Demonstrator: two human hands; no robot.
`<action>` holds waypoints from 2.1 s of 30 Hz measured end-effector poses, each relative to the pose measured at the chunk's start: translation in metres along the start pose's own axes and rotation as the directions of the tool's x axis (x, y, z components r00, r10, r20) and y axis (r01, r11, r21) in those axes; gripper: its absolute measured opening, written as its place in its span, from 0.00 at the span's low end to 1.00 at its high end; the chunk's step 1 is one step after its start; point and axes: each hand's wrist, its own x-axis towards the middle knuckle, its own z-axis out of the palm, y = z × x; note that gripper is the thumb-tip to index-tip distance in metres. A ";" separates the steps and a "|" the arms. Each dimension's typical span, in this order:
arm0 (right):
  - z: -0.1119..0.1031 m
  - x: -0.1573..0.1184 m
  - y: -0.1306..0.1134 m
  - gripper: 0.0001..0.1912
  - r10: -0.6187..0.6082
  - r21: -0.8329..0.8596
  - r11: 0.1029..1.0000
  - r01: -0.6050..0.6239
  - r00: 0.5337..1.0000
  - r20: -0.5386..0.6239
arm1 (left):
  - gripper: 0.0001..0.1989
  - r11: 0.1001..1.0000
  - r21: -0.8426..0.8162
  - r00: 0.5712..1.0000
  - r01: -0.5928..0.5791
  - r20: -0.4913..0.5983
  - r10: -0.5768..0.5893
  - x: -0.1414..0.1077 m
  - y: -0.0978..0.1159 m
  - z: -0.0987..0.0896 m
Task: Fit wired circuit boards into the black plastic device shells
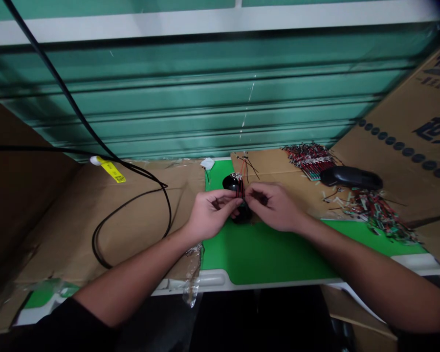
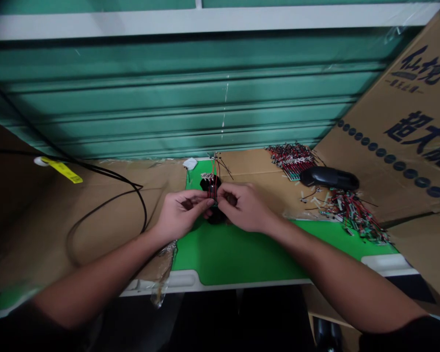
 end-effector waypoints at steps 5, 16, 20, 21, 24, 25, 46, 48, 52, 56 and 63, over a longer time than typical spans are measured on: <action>0.006 -0.001 -0.001 0.07 0.024 0.101 0.995 -0.021 0.999 -0.024 | 0.19 1.000 -0.017 1.000 0.006 -0.014 -0.006 -0.003 0.003 0.002; 0.013 -0.004 -0.002 0.06 -0.003 0.055 0.998 0.010 0.993 -0.116 | 0.21 1.000 -0.014 0.999 0.011 -0.046 -0.012 -0.006 0.004 0.005; 0.014 -0.005 -0.003 0.07 -0.019 0.036 0.999 0.023 0.991 -0.130 | 0.20 1.000 0.004 0.998 0.006 -0.055 -0.006 -0.008 0.005 0.007; 0.014 -0.005 -0.003 0.07 -0.024 0.034 0.999 0.029 0.991 -0.131 | 0.19 1.000 0.006 0.998 0.004 -0.058 -0.004 -0.008 0.005 0.007; 0.014 -0.006 -0.004 0.07 -0.034 0.024 0.999 0.037 0.990 -0.136 | 0.19 1.000 0.008 0.997 -0.002 -0.077 0.003 -0.010 0.005 0.007; 0.015 -0.006 -0.004 0.07 -0.034 0.019 0.999 0.037 0.990 -0.137 | 0.19 1.000 0.012 0.997 -0.002 -0.082 0.003 -0.010 0.005 0.007; 0.016 -0.008 -0.005 0.08 -0.118 -0.076 0.991 0.106 0.978 -0.172 | 0.09 0.992 0.110 0.989 -0.059 -0.130 0.073 -0.016 0.005 0.010; 0.016 -0.009 -0.005 0.08 -0.126 -0.087 0.990 0.112 0.977 -0.170 | 0.09 0.994 0.103 0.989 -0.046 -0.136 0.059 -0.017 0.006 0.010; 0.016 -0.010 -0.005 0.08 -0.130 -0.095 0.989 0.116 0.978 -0.161 | 0.11 0.999 0.040 0.992 0.025 -0.122 -0.020 -0.016 0.008 0.010; 0.014 -0.011 -0.006 0.08 -0.156 -0.148 0.980 0.132 0.974 -0.167 | 0.14 0.997 -0.014 0.990 0.081 -0.113 -0.082 -0.014 0.008 0.009; 0.014 -0.009 -0.007 0.08 -0.168 -0.185 0.973 0.135 0.971 -0.173 | 0.14 0.994 -0.032 0.988 0.108 -0.104 -0.111 -0.012 0.009 0.007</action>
